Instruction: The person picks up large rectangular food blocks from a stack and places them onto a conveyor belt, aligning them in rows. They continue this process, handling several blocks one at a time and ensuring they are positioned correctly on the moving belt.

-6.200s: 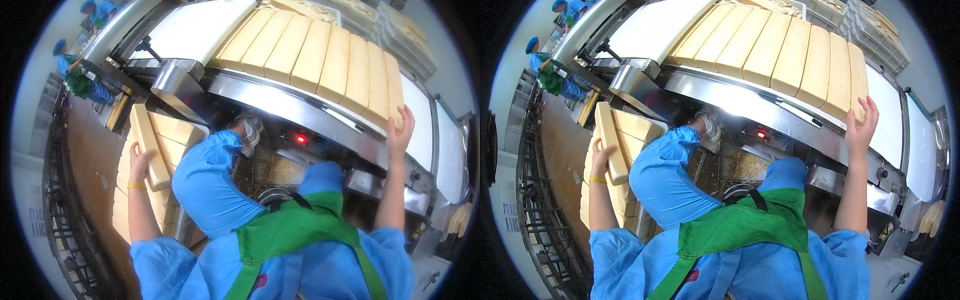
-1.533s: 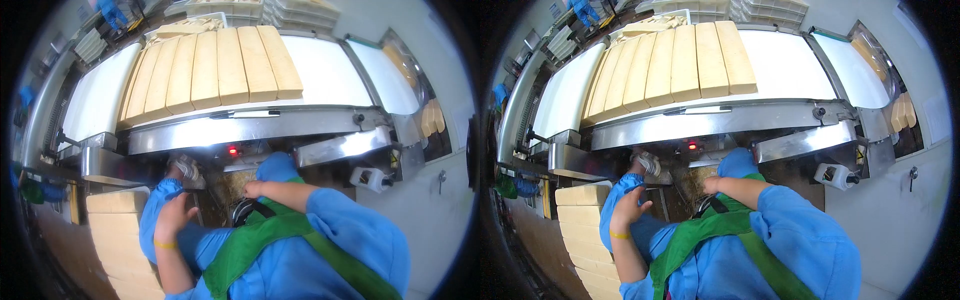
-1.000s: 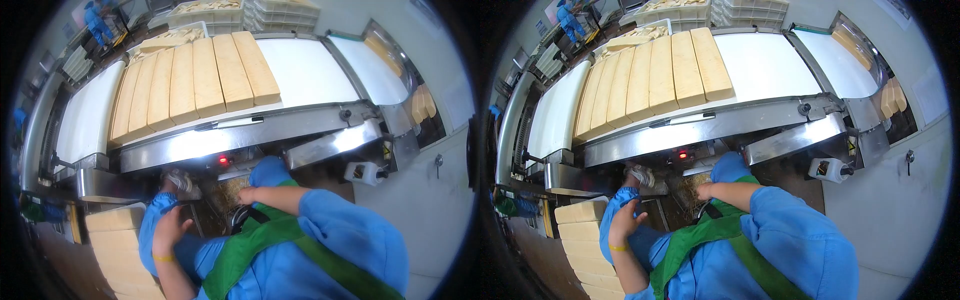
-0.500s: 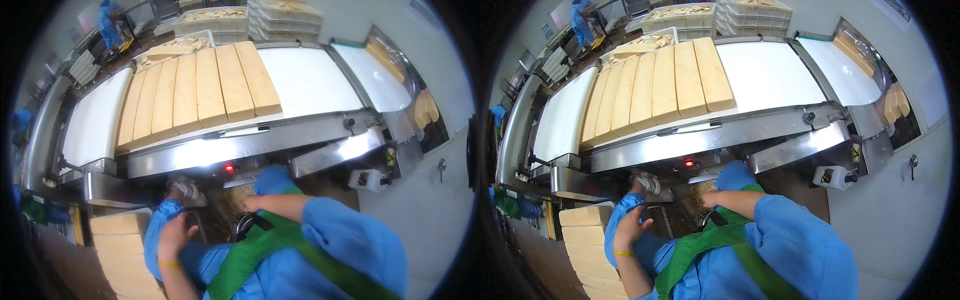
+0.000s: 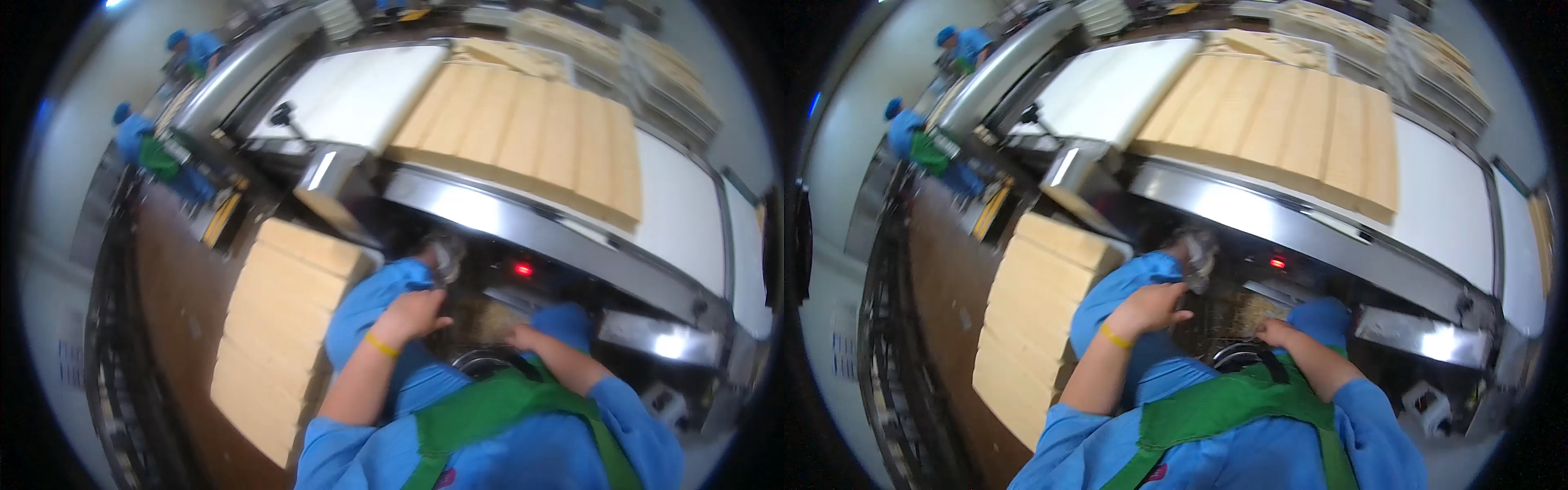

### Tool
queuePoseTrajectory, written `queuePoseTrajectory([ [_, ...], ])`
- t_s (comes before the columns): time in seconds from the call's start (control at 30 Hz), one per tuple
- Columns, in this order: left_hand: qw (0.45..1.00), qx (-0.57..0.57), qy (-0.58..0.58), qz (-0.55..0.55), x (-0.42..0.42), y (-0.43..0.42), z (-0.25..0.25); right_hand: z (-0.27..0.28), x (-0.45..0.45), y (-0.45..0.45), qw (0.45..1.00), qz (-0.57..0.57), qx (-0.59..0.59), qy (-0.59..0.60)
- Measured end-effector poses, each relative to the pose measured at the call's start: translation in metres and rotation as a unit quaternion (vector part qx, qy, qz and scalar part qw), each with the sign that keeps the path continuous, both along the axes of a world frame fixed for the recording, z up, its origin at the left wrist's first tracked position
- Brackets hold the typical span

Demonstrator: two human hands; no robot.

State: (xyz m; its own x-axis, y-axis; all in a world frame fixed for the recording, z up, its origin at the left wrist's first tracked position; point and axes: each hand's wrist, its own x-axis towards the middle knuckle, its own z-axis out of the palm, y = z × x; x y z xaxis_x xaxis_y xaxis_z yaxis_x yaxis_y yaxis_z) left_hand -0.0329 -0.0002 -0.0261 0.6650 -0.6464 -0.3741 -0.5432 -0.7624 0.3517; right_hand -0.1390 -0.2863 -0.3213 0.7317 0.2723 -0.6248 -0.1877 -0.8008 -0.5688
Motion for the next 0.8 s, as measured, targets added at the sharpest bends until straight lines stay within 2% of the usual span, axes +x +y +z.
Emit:
queuePoseTrajectory([
  [0.03,1.000,-0.015,-0.022,0.000,-0.002,0.001,-0.002,0.001,0.001,-0.002,1.000,-0.008,-0.014,0.026],
  [0.07,0.999,-0.030,-0.044,-0.008,-0.003,0.001,-0.004,0.001,-0.001,-0.003,1.000,0.007,-0.022,-0.004],
  [0.1,0.999,-0.024,-0.040,-0.003,-0.003,0.002,-0.002,0.003,-0.002,-0.003,0.999,0.020,-0.030,-0.035],
  [0.2,0.999,-0.011,-0.030,0.003,-0.003,0.000,-0.001,0.014,0.001,-0.001,0.999,0.021,-0.044,-0.021],
  [0.3,0.999,-0.002,-0.031,0.009,-0.003,-0.001,-0.003,0.024,-0.001,-0.002,0.999,-0.021,-0.023,0.000],
  [0.5,1.000,-0.002,-0.018,0.012,-0.005,-0.001,0.002,0.011,0.000,-0.006,1.000,-0.009,-0.025,0.010],
  [0.8,1.000,-0.009,-0.023,0.006,-0.003,0.000,0.000,0.024,0.000,-0.003,0.999,-0.017,-0.031,0.017],
])
